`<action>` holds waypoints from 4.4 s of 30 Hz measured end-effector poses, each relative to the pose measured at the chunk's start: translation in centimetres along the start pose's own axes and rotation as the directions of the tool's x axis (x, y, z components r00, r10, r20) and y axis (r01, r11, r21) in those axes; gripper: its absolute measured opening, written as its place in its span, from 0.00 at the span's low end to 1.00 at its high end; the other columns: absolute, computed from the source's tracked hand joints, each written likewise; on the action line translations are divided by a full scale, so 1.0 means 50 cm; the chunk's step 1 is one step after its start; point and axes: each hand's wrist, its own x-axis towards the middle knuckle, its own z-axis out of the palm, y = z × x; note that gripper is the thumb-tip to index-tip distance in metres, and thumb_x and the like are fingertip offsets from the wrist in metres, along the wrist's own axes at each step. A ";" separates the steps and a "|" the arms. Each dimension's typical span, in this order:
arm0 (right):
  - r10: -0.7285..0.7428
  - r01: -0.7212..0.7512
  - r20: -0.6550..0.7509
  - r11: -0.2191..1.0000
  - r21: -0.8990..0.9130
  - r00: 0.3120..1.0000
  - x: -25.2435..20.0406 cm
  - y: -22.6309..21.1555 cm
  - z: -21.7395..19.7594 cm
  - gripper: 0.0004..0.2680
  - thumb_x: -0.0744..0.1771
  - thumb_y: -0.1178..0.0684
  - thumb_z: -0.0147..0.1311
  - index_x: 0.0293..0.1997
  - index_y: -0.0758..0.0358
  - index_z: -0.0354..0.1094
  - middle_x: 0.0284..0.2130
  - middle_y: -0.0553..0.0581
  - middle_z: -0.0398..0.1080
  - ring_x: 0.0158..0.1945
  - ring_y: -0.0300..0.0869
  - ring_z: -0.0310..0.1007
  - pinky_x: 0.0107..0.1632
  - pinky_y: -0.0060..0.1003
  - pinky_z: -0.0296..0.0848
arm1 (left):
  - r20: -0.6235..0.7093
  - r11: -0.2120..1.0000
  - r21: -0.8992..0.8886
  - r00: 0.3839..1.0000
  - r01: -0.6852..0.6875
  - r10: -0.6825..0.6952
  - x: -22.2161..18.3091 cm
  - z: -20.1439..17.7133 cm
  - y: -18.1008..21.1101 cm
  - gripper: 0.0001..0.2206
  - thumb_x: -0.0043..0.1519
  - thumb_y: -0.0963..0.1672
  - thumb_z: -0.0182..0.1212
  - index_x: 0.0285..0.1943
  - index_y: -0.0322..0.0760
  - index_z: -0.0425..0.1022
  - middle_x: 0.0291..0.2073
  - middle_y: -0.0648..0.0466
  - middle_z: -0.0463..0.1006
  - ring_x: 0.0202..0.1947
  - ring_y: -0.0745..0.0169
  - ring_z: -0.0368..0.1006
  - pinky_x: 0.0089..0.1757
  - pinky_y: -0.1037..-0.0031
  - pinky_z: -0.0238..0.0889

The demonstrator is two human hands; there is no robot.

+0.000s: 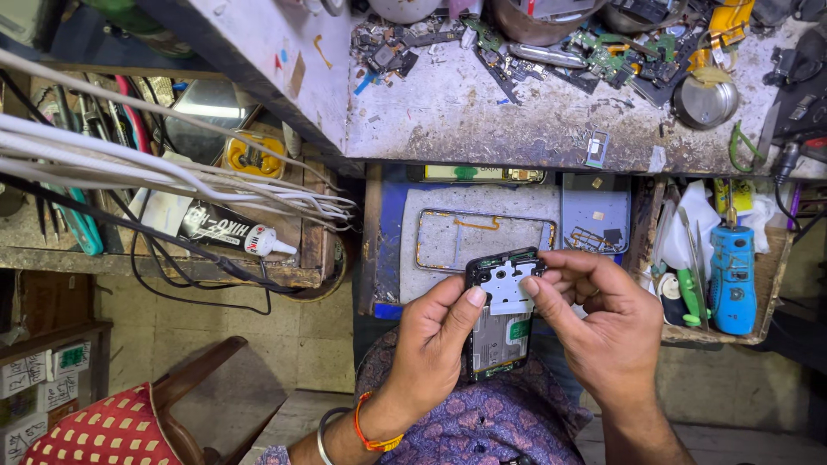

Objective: The person assembles a mobile phone by hand and using a screwdriver. They align the internal components, press the back cover onto the frame, and secure it by inserting and tightening several small screws.

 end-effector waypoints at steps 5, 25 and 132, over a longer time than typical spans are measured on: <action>0.012 -0.011 0.010 0.999 -0.053 1.000 0.001 -0.006 -0.003 0.13 0.63 0.62 0.66 0.50 0.71 0.73 0.35 0.53 0.76 0.36 0.31 0.73 0.40 0.24 0.74 | 0.001 1.000 -0.007 1.000 -0.002 0.002 -0.002 0.004 0.002 0.13 0.73 0.45 0.52 0.49 0.28 0.77 0.35 0.62 0.76 0.38 0.80 0.65 0.39 0.83 0.63; 0.069 -0.084 0.196 0.994 0.072 0.978 0.012 0.010 -0.027 0.14 0.63 0.60 0.66 0.53 0.68 0.73 0.37 0.49 0.73 0.37 0.30 0.69 0.41 0.23 0.70 | 0.022 0.997 -0.041 0.997 0.073 -0.072 -0.010 -0.008 -0.011 0.14 0.72 0.44 0.52 0.53 0.25 0.78 0.36 0.60 0.78 0.36 0.80 0.65 0.39 0.83 0.61; -0.478 0.530 0.249 0.653 -0.541 0.843 0.016 0.001 0.007 0.08 0.63 0.57 0.68 0.43 0.57 0.76 0.34 0.51 0.76 0.41 0.45 0.73 0.45 0.38 0.71 | -0.183 0.948 -0.305 0.972 0.086 -0.147 -0.041 -0.150 0.017 0.23 0.59 0.33 0.60 0.65 0.27 0.68 0.49 0.43 0.81 0.48 0.61 0.77 0.48 0.72 0.67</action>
